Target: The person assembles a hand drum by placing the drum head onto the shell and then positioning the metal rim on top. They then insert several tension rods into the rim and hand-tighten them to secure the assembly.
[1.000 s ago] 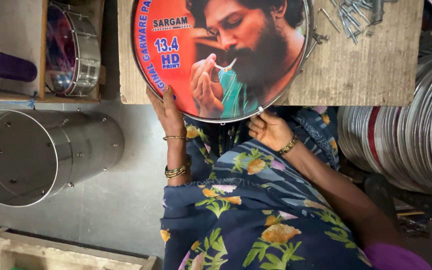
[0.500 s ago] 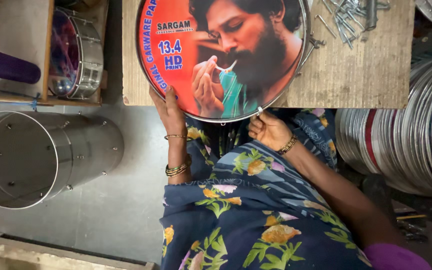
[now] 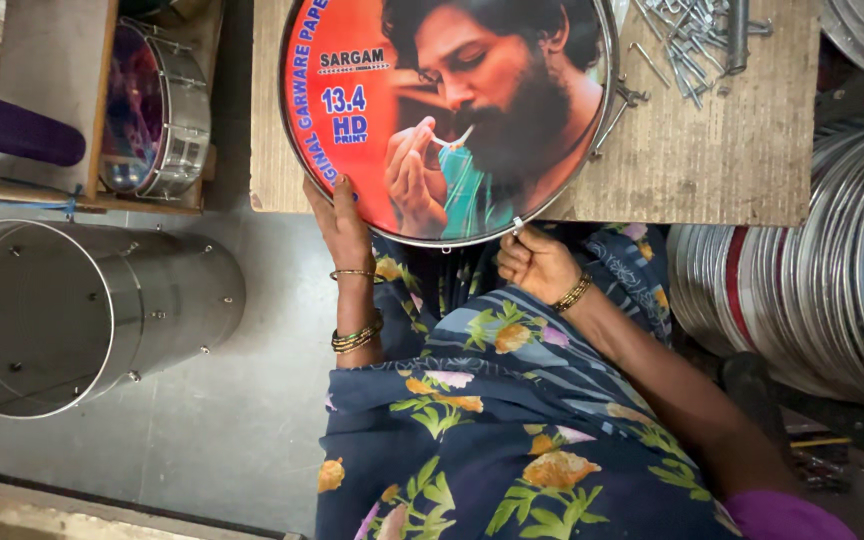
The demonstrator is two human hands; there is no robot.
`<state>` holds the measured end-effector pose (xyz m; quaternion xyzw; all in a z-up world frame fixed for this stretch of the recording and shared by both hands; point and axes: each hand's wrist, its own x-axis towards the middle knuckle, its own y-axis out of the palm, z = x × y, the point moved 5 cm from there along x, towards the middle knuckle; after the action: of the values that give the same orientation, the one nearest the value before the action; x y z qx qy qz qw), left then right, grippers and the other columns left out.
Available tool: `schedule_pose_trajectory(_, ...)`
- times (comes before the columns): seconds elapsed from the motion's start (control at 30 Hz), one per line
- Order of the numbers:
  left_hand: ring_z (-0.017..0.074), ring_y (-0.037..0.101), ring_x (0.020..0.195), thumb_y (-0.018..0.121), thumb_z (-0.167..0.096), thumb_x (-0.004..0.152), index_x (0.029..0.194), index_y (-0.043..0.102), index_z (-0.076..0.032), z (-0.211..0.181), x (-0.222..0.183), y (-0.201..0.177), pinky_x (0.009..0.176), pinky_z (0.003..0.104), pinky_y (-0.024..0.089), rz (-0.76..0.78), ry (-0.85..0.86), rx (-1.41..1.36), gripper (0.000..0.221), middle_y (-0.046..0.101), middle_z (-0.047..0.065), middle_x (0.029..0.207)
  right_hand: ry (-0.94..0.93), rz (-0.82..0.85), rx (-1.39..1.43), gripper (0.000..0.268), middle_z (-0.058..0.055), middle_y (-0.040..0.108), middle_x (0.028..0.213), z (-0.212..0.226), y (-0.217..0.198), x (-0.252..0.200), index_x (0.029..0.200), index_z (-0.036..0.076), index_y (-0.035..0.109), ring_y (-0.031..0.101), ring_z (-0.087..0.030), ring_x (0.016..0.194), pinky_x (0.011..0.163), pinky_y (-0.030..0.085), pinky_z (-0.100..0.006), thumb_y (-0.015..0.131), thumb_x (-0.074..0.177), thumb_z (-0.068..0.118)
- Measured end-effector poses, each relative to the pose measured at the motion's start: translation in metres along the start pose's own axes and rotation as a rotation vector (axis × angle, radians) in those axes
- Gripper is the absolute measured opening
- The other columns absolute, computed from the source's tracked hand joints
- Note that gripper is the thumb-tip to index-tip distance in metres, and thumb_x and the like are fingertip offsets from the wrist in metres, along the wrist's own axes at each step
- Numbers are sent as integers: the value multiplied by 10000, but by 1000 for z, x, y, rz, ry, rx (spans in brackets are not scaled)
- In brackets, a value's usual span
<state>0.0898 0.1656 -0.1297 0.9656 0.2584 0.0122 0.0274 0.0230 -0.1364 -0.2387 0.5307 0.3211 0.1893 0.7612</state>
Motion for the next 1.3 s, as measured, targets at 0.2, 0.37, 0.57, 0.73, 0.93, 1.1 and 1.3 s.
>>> schedule_pose_trajectory(0.2,228,516,1284,555,-216,1058,1553,320,38,3,-2,0,1118,363,415,-11,-9,-50,604,515,175,1450,-8,-301,-114,255,-6,597,789,21,-2,-6,955,160,585,540,-164,708,713,475,-353,583,996,412)
schedule_pose_trajectory(0.37,232,469,1363,591,-224,1019,1574,181,-17,9,-4,6,1159,383,384,-49,-113,-300,720,412,137,1519,-287,-487,-221,450,2,599,814,101,-4,-12,1044,148,606,585,-175,745,717,505,-371,546,1058,594)
schedule_pose_trajectory(0.57,270,475,1353,617,-314,988,1575,265,-29,12,-8,7,1138,417,415,24,-260,-459,742,452,175,1493,-583,-464,-518,690,-53,642,1209,223,36,10,1365,125,515,621,-205,1025,861,534,-407,514,1003,712)
schedule_pose_trajectory(0.73,267,387,1467,652,-286,1011,1616,101,-74,16,-2,-3,1206,397,347,-37,-208,-271,845,265,163,1645,-699,-382,-857,1127,-133,324,1697,301,86,26,1679,146,218,443,-322,1437,1095,422,-447,370,867,911)
schedule_pose_trajectory(0.93,243,334,1483,642,-195,988,1632,123,-37,-17,3,6,1199,376,323,111,-110,-206,842,259,174,1660,-723,-417,-1017,1248,-131,41,1777,373,69,29,1716,131,26,151,-326,1562,1194,310,-460,244,824,977)
schedule_pose_trajectory(1.1,257,419,1414,599,-243,993,1627,179,-30,-23,11,14,1171,379,364,136,-130,-242,789,376,171,1588,-607,-546,-850,1108,-207,9,1622,379,23,60,1659,51,46,116,-372,1232,924,178,-411,274,935,857)
schedule_pose_trajectory(1.3,235,399,1410,484,-398,1036,1595,229,-33,5,8,4,1168,378,330,56,-233,-157,714,397,145,1555,-429,-234,-1073,1126,-116,294,1675,279,59,109,1629,18,123,328,-211,1531,1252,261,-381,312,895,851)
